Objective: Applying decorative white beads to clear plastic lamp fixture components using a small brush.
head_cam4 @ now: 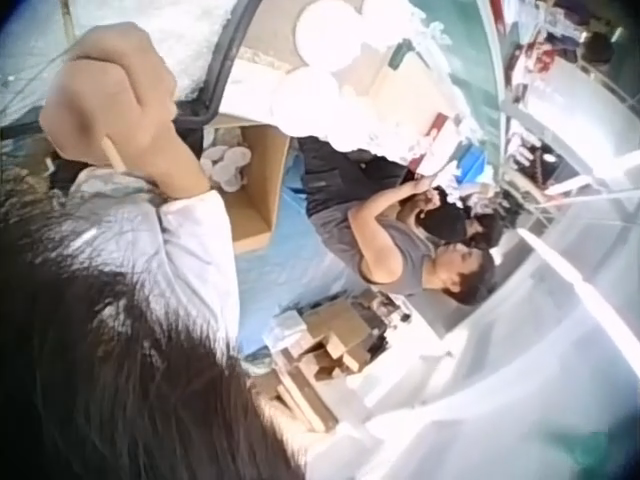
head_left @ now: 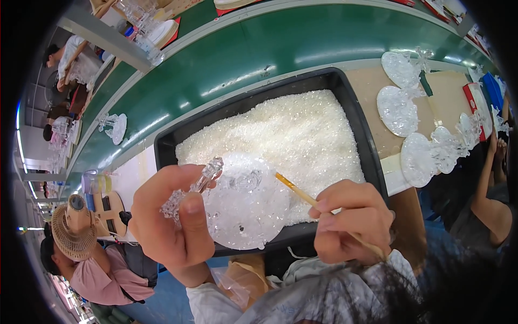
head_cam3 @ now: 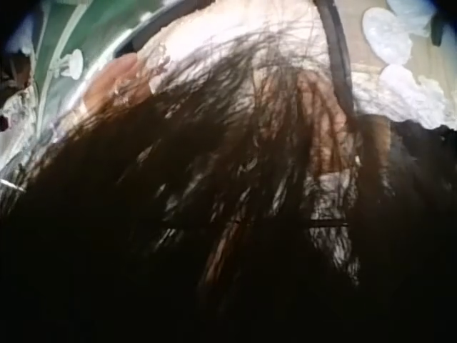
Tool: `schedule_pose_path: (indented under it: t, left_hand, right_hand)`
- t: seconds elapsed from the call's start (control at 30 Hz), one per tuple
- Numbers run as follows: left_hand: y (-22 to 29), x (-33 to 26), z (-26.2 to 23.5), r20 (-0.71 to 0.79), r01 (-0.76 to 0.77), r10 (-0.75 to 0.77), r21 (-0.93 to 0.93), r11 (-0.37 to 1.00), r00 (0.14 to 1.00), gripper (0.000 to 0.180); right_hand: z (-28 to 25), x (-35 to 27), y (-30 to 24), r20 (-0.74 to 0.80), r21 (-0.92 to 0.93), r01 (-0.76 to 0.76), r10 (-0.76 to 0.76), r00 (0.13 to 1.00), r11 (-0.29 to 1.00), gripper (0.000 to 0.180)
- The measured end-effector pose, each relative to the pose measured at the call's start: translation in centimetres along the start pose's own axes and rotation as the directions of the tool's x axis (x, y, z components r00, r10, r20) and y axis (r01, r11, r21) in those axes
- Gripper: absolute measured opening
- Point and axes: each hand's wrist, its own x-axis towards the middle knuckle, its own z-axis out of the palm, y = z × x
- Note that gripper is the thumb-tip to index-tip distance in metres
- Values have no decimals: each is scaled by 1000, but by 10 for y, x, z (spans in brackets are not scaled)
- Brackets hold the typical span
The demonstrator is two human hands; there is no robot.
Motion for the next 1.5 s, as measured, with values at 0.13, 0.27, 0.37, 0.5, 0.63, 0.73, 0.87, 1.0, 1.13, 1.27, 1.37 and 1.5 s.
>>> schedule_pose_path:
  t: [0.13,0.27,0.37,0.5,0.63,0.73,0.87,1.0,1.13,1.27,1.37,1.5]
  left_hand:
    - [2,1,1,-5,43,-44,-58,997,999,23]
    - [0,1,3,-28,13,-16,-75,997,999,24]
    - [0,0,3,-43,73,-81,-161,984,996,25]
    - [1,-1,-3,-27,140,-143,-86,986,989,26]
    - [-2,-5,-1,-110,191,-200,-87,978,974,26]
    - [-2,-5,1,-117,159,-178,-156,975,977,26]
    - [-5,-7,1,-123,169,-187,-139,976,975,26]
    - [-5,-6,-2,-137,104,-113,-69,992,984,24]
    - [-8,-6,-1,-130,95,-100,-42,995,986,24]
    - [-8,-2,1,-122,40,-50,-81,996,991,25]
    - [-8,-2,1,-114,13,-20,-69,998,993,25]
    - [-3,-1,3,-135,-15,14,-10,1000,991,25]
  right_hand:
    - [-3,1,1,-62,101,51,-44,997,994,19]
    - [-4,0,3,-40,8,20,-20,999,1000,15]
    - [-7,-4,6,-107,143,108,-93,990,984,15]
    - [-5,-5,3,-79,172,108,-95,992,979,16]
    - [-9,-7,6,-33,150,139,-136,990,979,17]
    - [-6,-4,5,-37,174,89,-84,996,981,17]
    - [-10,-5,7,1,150,180,-182,983,972,20]
    - [-9,-6,11,24,202,189,-198,980,961,20]
    - [-14,-11,6,31,164,124,-131,991,979,21]
    - [-7,-8,9,-35,184,215,-213,977,959,21]
    - [-7,-4,9,15,214,202,-210,977,956,21]
    - [1,-4,11,20,190,257,-266,964,947,27]
